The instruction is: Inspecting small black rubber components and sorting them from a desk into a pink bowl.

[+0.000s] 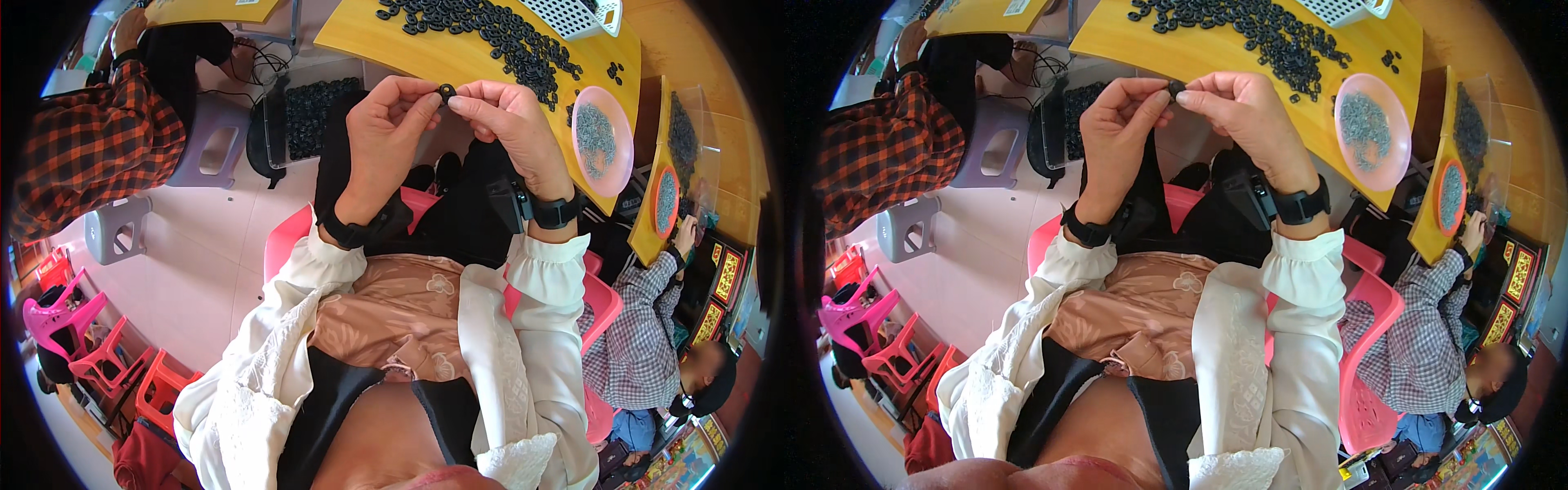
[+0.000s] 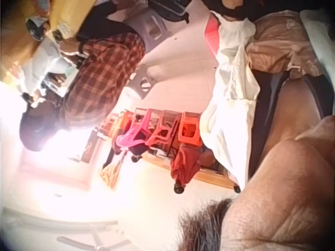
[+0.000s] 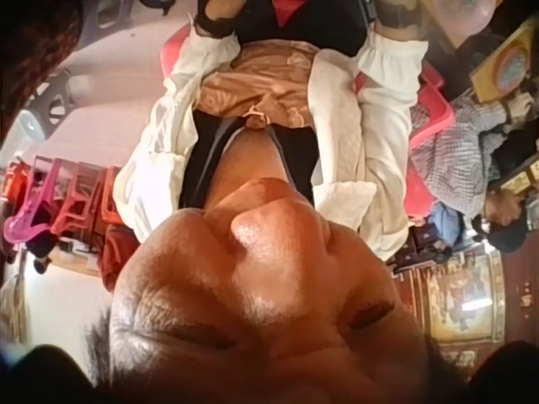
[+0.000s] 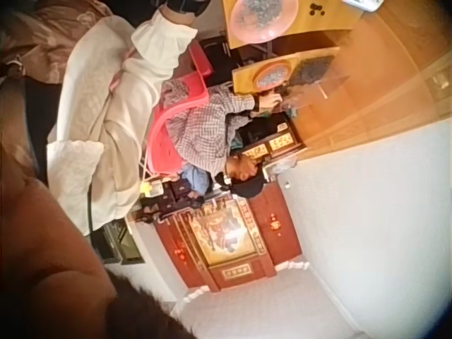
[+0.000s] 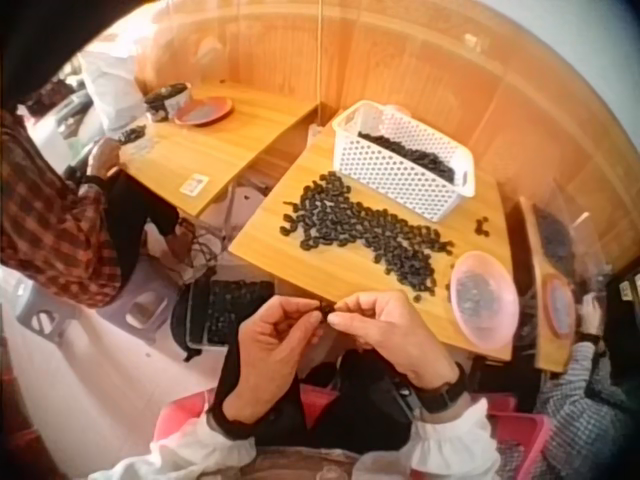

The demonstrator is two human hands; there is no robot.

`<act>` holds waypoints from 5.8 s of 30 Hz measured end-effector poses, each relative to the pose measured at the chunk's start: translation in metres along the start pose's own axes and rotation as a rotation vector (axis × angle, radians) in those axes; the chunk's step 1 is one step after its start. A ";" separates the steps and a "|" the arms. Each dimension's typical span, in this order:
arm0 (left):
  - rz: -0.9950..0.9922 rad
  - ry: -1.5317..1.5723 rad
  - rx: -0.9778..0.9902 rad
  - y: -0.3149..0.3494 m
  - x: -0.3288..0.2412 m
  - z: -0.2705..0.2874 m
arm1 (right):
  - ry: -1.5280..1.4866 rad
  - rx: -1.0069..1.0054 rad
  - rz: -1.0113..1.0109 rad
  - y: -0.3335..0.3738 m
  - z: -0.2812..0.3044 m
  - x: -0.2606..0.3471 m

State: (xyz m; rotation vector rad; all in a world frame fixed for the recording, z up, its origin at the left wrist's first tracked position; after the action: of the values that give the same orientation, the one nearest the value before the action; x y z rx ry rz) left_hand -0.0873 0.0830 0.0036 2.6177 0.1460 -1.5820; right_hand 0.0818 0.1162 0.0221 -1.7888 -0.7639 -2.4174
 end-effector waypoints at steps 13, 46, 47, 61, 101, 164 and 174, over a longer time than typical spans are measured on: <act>0.049 0.071 0.085 0.002 -0.003 -0.011 | -0.029 0.073 -0.003 0.008 0.004 -0.001; 0.233 0.434 0.413 0.015 0.014 -0.028 | -0.233 0.289 0.006 0.045 -0.014 0.018; 0.234 0.433 0.413 0.016 0.014 -0.028 | -0.234 0.289 0.006 0.046 -0.015 0.018; 0.022 0.331 0.374 0.022 0.013 -0.027 | -0.312 0.187 -0.019 0.059 -0.016 0.022; 0.701 0.878 -0.123 0.002 0.111 0.024 | -0.166 -0.127 0.181 -0.039 -0.049 0.057; -0.397 -1.013 0.552 0.027 0.155 -0.239 | -0.430 -0.455 0.151 0.157 0.200 -0.166; 0.919 -0.098 0.617 0.054 0.176 -0.223 | -0.110 -0.525 0.292 0.172 0.209 -0.143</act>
State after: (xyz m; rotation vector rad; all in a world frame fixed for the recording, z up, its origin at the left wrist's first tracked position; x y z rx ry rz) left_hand 0.1966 0.0623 -0.0475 2.2902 -1.5137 -1.4816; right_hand 0.3693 0.0134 -0.0005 -2.0275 0.1560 -2.4773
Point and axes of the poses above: each hand's wrist, its own y-axis away from the middle knuckle, its own z-axis out of the back of the hand, x = y × z, the point moved 8 cm from there along -y, towards the middle knuckle, and after that the axes turned 10 degrees about y, right-handed, at the moved point
